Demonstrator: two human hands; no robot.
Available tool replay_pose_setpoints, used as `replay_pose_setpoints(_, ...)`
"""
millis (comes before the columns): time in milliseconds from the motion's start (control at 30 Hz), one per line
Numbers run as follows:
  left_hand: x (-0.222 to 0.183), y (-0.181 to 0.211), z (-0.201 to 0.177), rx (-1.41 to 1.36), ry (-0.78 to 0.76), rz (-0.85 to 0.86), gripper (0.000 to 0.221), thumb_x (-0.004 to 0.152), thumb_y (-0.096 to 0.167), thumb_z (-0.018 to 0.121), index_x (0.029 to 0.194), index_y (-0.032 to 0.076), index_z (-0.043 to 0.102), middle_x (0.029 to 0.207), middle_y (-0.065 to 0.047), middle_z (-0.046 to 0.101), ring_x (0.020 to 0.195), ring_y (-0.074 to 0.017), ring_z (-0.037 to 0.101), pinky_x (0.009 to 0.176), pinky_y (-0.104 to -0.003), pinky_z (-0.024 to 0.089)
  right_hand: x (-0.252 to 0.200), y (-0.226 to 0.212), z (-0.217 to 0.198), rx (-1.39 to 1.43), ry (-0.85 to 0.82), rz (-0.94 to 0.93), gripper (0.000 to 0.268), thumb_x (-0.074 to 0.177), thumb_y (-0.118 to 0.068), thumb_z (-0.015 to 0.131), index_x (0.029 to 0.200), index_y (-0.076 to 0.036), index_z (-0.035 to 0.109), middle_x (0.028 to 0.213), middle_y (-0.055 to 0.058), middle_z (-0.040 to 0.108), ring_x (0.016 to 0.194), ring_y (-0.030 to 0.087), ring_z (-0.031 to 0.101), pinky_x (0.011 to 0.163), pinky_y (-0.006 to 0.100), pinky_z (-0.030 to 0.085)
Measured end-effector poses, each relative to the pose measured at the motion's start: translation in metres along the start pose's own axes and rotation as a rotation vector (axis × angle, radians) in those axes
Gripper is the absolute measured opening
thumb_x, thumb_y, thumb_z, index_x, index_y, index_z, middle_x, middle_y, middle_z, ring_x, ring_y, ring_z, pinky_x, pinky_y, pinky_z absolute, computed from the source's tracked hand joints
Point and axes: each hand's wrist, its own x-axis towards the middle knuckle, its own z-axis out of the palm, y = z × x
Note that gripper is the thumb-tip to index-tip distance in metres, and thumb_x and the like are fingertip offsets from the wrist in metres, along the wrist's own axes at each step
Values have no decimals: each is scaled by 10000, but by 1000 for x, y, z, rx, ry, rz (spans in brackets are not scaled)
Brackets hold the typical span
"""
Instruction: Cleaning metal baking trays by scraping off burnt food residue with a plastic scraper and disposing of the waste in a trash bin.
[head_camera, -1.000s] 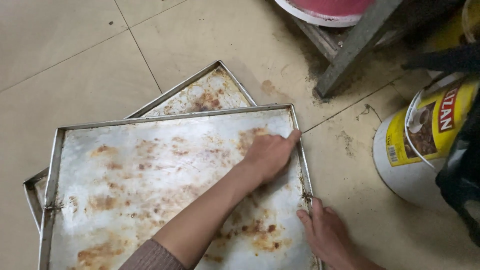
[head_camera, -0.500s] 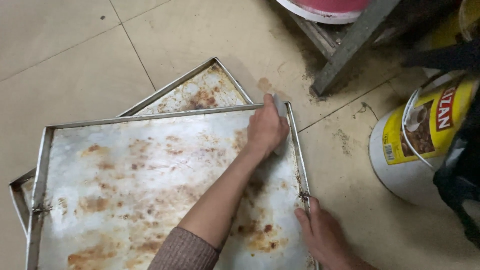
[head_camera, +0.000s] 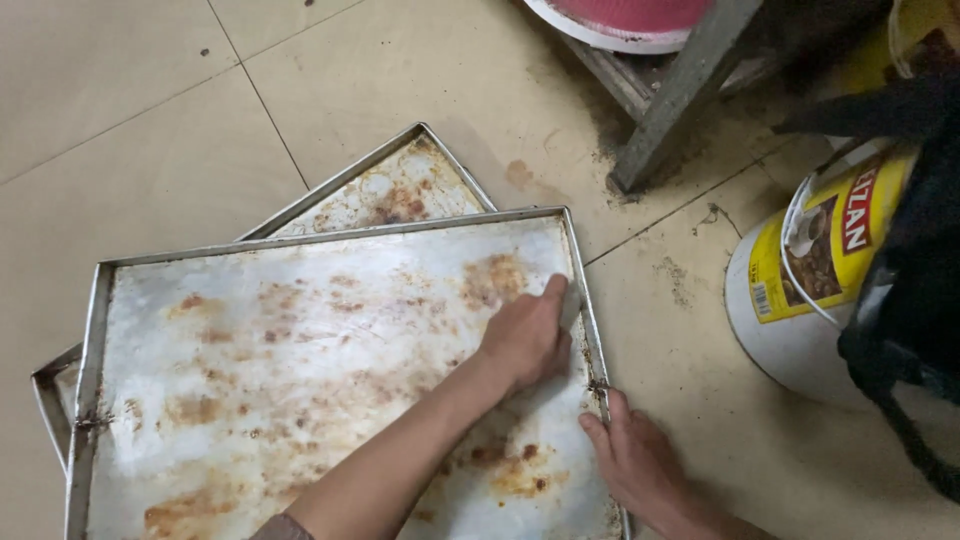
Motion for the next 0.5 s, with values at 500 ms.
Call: replay_pose_setpoints(500, 87, -11, -23, -365, 398, -247, 461, 1001, 239, 530, 1419, 57, 456, 1289, -324, 730, 1170, -583, 688, 1027, -671, 522, -5, -27, -27, 168, -125, 143, 605, 1115, -598, 458, 1494, -129, 514, 1010, 229, 847, 964, 492, 795, 837, 585, 575)
